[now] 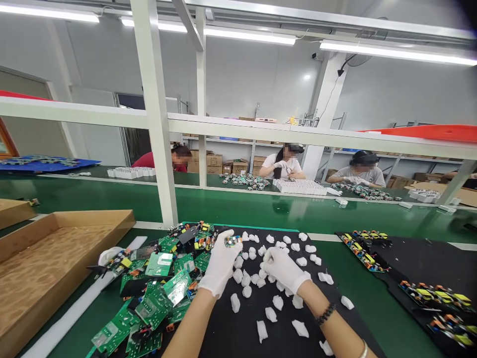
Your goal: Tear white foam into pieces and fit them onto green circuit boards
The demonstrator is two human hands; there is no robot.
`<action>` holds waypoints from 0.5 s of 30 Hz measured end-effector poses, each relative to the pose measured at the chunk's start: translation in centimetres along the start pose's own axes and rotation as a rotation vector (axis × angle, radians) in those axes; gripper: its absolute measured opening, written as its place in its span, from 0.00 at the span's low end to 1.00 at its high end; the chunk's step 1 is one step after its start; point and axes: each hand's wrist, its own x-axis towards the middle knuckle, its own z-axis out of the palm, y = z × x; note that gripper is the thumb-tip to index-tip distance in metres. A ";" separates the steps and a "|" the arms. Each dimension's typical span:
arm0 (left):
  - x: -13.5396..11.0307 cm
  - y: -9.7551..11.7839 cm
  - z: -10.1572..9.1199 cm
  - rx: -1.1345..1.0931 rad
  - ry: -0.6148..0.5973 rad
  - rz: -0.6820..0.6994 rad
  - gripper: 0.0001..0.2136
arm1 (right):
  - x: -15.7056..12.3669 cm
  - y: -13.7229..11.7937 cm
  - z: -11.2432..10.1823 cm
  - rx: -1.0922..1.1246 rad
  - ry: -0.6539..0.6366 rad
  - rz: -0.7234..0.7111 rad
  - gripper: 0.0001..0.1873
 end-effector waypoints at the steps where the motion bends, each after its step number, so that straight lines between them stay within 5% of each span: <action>1: -0.1 0.0 -0.2 -0.068 -0.098 -0.065 0.19 | -0.2 0.0 -0.4 0.059 -0.052 0.007 0.04; 4: -0.4 0.0 -0.4 -0.243 -0.400 -0.203 0.18 | -1.0 -0.3 -2.0 0.237 -0.211 0.002 0.10; 6: -0.6 0.1 -0.3 -0.369 -0.498 -0.247 0.20 | -1.2 -0.8 -2.7 0.331 -0.245 0.000 0.14; 10: -0.7 0.4 0.2 -0.537 -0.515 -0.260 0.24 | -1.5 -2.1 -3.0 0.485 -0.155 0.013 0.11; 15: -0.3 0.7 -0.6 -0.287 -0.428 0.080 0.20 | -2.4 -4.1 -2.8 1.046 -0.342 0.129 0.12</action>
